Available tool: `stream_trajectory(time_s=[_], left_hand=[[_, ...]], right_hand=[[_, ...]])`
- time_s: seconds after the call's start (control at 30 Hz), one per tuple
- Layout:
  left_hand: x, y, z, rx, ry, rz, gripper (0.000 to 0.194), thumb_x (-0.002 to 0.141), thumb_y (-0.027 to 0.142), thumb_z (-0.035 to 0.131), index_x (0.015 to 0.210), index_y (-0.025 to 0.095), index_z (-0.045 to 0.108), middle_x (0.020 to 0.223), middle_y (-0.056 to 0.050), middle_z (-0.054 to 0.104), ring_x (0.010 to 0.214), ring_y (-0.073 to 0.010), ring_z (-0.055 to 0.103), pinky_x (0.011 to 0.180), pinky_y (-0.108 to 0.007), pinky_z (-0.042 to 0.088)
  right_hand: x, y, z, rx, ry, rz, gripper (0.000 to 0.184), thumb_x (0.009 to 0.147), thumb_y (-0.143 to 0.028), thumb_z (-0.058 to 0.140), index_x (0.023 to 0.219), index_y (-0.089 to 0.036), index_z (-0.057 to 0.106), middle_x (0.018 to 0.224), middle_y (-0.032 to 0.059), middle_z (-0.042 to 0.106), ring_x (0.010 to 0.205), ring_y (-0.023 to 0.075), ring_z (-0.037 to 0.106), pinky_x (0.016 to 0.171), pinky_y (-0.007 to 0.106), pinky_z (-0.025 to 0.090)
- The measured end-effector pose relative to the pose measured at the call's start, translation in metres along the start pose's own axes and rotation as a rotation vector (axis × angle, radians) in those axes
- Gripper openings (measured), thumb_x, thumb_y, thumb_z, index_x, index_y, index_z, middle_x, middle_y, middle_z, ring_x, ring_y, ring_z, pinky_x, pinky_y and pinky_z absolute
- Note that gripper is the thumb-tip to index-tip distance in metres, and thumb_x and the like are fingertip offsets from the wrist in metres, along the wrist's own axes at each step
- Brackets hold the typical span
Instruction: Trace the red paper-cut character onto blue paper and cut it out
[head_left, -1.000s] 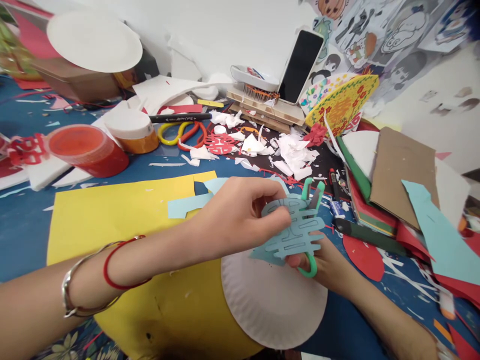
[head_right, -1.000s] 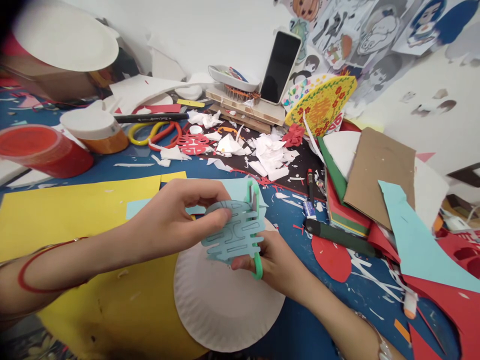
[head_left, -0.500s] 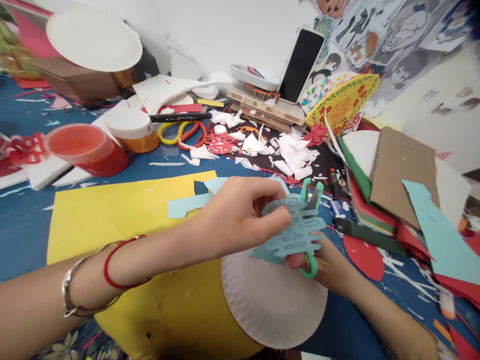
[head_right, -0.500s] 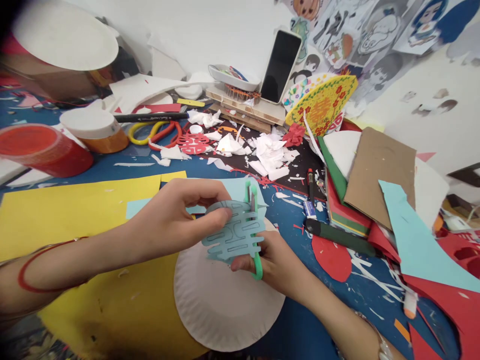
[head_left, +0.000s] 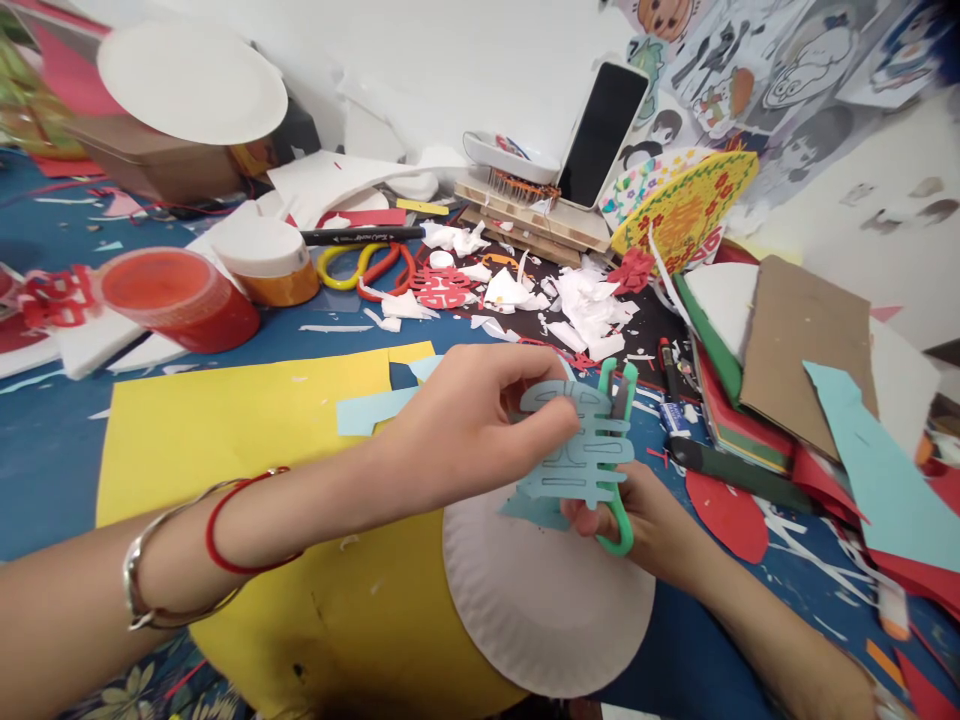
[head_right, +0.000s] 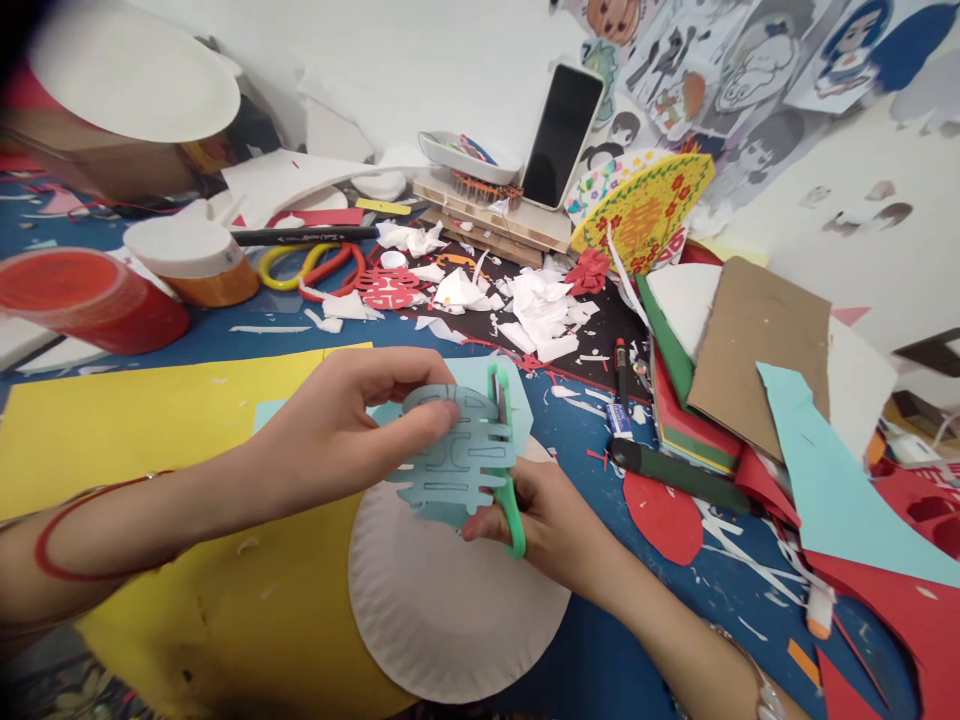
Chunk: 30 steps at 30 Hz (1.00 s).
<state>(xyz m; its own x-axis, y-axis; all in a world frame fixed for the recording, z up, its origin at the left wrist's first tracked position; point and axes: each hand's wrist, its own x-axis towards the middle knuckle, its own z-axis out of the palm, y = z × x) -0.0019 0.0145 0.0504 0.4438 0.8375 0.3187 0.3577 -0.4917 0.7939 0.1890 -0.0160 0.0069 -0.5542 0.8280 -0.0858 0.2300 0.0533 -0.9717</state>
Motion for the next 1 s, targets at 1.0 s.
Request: stream_trajectory(time_s=[1.0], left_hand=[[0.0032,-0.0001,-0.0044,0.003,0.090,-0.032,0.015,0.076,0.018,0.050,0.063,0.014,0.056,0.054,0.005,0.048,0.048,-0.0061,0.041,0.042,-0.020,0.026]], right_hand=[[-0.0022,0.0017,-0.0066,-0.173,0.007,0.177,0.058,0.064,-0.073,0.055,0.053,-0.017,0.045,0.050,-0.0053,0.035,0.049,0.0083,0.030,0.045,0.022,0.026]])
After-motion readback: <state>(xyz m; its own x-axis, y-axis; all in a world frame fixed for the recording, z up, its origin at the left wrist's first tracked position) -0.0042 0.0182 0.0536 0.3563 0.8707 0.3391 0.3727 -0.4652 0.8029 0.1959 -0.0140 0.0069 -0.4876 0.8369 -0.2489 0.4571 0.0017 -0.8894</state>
